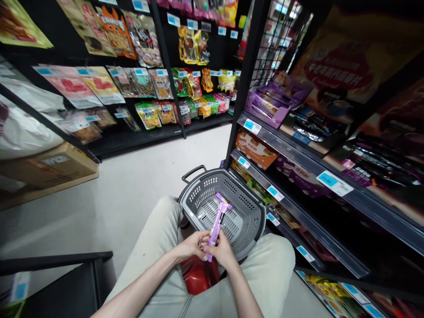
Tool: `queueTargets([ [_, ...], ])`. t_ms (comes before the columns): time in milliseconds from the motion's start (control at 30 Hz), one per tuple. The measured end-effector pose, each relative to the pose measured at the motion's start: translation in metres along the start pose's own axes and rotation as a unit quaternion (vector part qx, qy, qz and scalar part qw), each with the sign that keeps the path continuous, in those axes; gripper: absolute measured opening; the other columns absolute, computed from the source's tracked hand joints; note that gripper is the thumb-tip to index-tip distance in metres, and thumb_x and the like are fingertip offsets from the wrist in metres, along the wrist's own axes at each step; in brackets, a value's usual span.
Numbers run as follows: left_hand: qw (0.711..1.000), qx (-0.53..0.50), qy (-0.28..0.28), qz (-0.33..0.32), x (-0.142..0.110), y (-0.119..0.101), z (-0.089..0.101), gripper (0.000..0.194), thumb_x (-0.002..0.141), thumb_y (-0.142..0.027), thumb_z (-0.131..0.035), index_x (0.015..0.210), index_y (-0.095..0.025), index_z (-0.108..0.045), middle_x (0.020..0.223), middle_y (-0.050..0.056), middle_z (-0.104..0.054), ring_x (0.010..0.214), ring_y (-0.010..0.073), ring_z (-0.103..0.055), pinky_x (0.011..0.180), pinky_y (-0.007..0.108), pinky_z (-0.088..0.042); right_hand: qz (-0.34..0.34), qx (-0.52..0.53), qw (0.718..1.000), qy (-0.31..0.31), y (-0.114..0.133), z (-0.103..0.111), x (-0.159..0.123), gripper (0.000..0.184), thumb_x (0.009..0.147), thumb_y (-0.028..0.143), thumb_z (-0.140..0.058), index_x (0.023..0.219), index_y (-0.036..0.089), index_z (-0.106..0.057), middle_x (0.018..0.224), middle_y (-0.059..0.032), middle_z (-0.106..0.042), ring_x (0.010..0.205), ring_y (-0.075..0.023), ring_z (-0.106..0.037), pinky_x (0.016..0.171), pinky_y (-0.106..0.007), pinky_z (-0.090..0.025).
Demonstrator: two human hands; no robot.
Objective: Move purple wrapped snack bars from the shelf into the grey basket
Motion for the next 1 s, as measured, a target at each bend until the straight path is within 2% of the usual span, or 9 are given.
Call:
queueTargets([
  [100, 1.000, -0.024, 0.008, 0.002, -0.001, 0.000, -0.003, 0.073, 0.036, 0.003, -0.078, 0.104, -0.012, -0.058, 0.090, 0.007, -0.067, 0.064, 0.0117, -0.061, 0.054, 0.018, -0.047, -0.009, 0.028, 1.000, 0.001, 0.009, 0.004, 0.000, 0.064, 0.044, 0.028, -0.084, 0.099, 0.018, -0.053, 0.093, -0.0046, -0.064, 0.081, -0.0198, -0.062, 0.073, -0.032, -0.051],
  [167, 0.999, -0.045, 0.026, 0.009, -0.003, -0.003, -0.007, 0.069, 0.040, -0.001, -0.079, 0.105, -0.012, -0.058, 0.086, 0.007, -0.067, 0.064, 0.0123, -0.062, 0.058, 0.020, -0.049, -0.004, 0.058, 0.998, 0.012, 0.017, 0.005, -0.004, 0.061, 0.053, 0.037, -0.081, 0.105, 0.018, -0.055, 0.099, -0.0056, -0.062, 0.083, -0.0184, -0.060, 0.075, -0.031, -0.049],
  [333, 0.995, -0.057, 0.073, 0.048, -0.010, -0.008, -0.011, 0.051, 0.049, -0.016, -0.081, 0.095, -0.008, -0.062, 0.082, 0.011, -0.068, 0.074, 0.0166, -0.065, 0.073, 0.026, -0.050, -0.036, 0.113, 0.988, 0.100, 0.025, -0.001, -0.019, 0.039, 0.073, 0.045, -0.066, 0.100, 0.017, -0.060, 0.081, -0.0031, -0.061, 0.060, -0.0115, -0.053, 0.059, -0.024, -0.043],
  [467, 0.988, 0.089, 0.054, 0.118, -0.009, 0.002, 0.000, 0.042, 0.056, -0.019, -0.074, 0.095, -0.009, -0.062, 0.094, 0.012, -0.068, 0.086, 0.0189, -0.064, 0.078, 0.029, -0.048, -0.001, 0.106, 0.994, 0.013, 0.022, 0.013, -0.005, 0.045, 0.070, 0.053, -0.063, 0.098, 0.018, -0.055, 0.079, -0.0031, -0.059, 0.059, -0.0137, -0.053, 0.059, -0.027, -0.043],
  [567, 0.937, 0.318, -0.051, 0.135, -0.007, 0.008, 0.014, 0.040, 0.061, -0.017, -0.066, 0.100, -0.011, -0.061, 0.096, 0.010, -0.068, 0.089, 0.0201, -0.062, 0.081, 0.031, -0.046, -0.029, -0.098, 0.991, -0.089, 0.021, 0.044, 0.026, 0.047, 0.080, 0.055, -0.047, 0.107, 0.016, -0.051, 0.077, -0.0051, -0.058, 0.061, -0.0177, -0.055, 0.061, -0.030, -0.044],
  [633, 0.896, 0.417, -0.110, 0.104, -0.006, 0.006, 0.019, 0.038, 0.065, -0.019, -0.062, 0.102, -0.014, -0.061, 0.097, 0.008, -0.068, 0.091, 0.0210, -0.061, 0.083, 0.032, -0.044, -0.052, -0.333, 0.931, -0.141, 0.021, 0.065, 0.052, 0.043, 0.088, 0.040, -0.036, 0.119, 0.013, -0.048, 0.086, -0.0103, -0.059, 0.075, -0.0209, -0.058, 0.071, -0.032, -0.044],
  [733, 0.883, 0.439, -0.153, 0.061, -0.004, 0.001, 0.022, 0.034, 0.069, -0.020, -0.056, 0.103, -0.017, -0.062, 0.098, 0.005, -0.068, 0.089, 0.0182, -0.061, 0.081, 0.027, -0.044, -0.080, -0.580, 0.803, -0.112, 0.015, 0.084, 0.095, 0.047, 0.090, 0.021, -0.030, 0.137, 0.018, -0.035, 0.112, -0.0170, -0.051, 0.095, -0.0219, -0.057, 0.082, -0.032, -0.041],
  [867, 0.911, 0.357, -0.206, 0.034, 0.001, -0.004, 0.023, 0.031, 0.073, -0.015, -0.047, 0.101, -0.016, -0.062, 0.097, 0.004, -0.068, 0.084, 0.0132, -0.061, 0.077, 0.021, -0.045, -0.112, -0.707, 0.697, -0.045, -0.014, 0.095, 0.154, 0.052, 0.089, 0.014, -0.028, 0.140, 0.022, -0.032, 0.119, -0.0180, -0.048, 0.097, -0.0218, -0.058, 0.081, -0.029, -0.042],
  [1000, 0.927, 0.301, -0.212, 0.071, 0.009, -0.002, 0.033, 0.032, 0.071, -0.013, -0.052, 0.101, -0.016, -0.062, 0.099, 0.004, -0.068, 0.087, 0.0145, -0.062, 0.078, 0.022, -0.047, -0.115, -0.774, 0.623, -0.018, -0.060, 0.108, 0.217, 0.057, 0.086, 0.005, -0.025, 0.140, 0.023, -0.033, 0.121, -0.0198, -0.048, 0.101, -0.0238, -0.056, 0.083, -0.032, -0.041],
])
Point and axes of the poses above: each hand's wrist, its own x-axis towards the middle knuckle, its own z-axis out of the back of the hand, y = z × x, the point moved 1 cm from there along x, towards the middle knuckle
